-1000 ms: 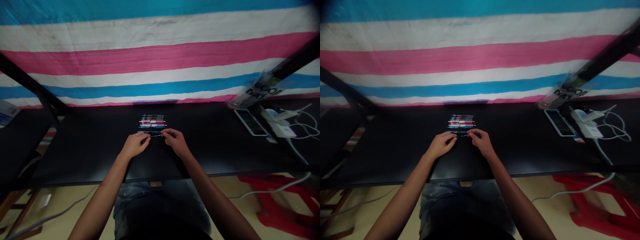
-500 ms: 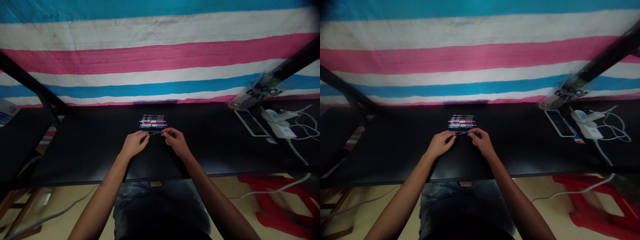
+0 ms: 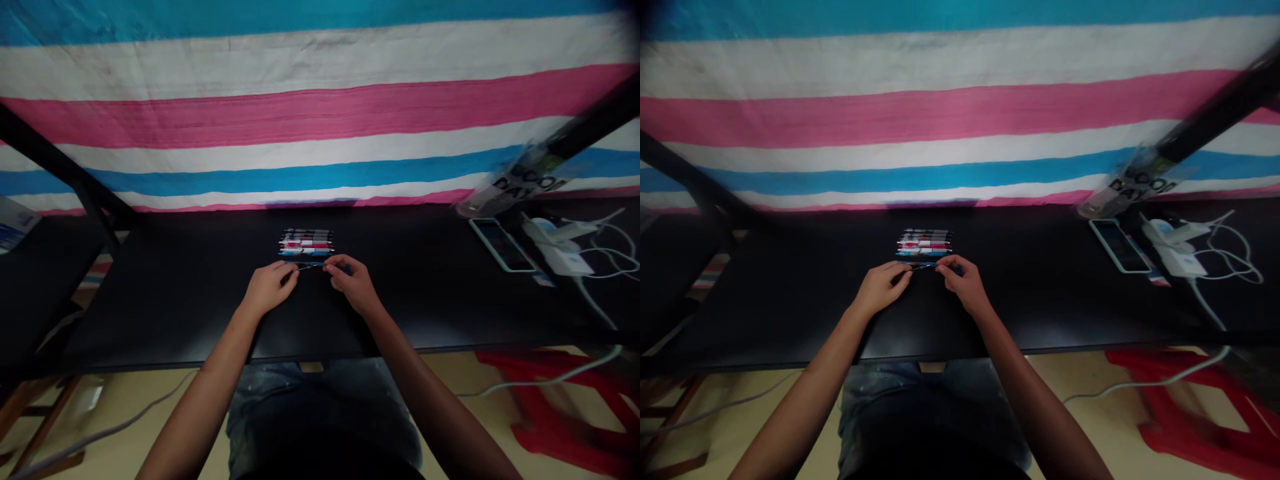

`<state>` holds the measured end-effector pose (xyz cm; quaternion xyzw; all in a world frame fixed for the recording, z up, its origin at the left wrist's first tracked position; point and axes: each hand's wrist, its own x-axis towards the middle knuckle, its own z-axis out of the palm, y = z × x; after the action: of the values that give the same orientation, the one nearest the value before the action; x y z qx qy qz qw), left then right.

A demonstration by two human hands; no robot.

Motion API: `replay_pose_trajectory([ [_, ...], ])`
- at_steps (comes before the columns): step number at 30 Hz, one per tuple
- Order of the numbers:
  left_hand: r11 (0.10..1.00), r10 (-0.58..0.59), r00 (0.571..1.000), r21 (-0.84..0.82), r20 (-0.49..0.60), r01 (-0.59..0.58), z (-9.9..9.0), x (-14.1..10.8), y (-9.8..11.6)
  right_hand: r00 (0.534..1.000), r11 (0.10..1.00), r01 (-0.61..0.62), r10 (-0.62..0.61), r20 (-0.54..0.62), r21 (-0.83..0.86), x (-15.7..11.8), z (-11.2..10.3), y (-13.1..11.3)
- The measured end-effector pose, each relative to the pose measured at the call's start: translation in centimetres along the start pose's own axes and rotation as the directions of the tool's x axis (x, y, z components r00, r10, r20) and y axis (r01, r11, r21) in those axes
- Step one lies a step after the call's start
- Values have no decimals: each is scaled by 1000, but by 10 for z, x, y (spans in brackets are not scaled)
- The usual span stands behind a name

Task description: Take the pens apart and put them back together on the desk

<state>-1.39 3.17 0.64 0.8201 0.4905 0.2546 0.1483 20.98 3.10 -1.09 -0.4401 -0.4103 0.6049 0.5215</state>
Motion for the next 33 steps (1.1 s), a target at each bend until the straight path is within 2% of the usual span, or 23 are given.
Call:
replay_pose_trajectory([
  [25, 999, 40, 999, -22, 18, -39, 0, -1, 0, 1000, 999, -7, 8, 17, -51, 0, 2, -1],
  [33, 999, 37, 998, -13, 42, -37, 0, -1, -1, 999, 987, 15, -8, 46, -157, -2, 1, -2],
])
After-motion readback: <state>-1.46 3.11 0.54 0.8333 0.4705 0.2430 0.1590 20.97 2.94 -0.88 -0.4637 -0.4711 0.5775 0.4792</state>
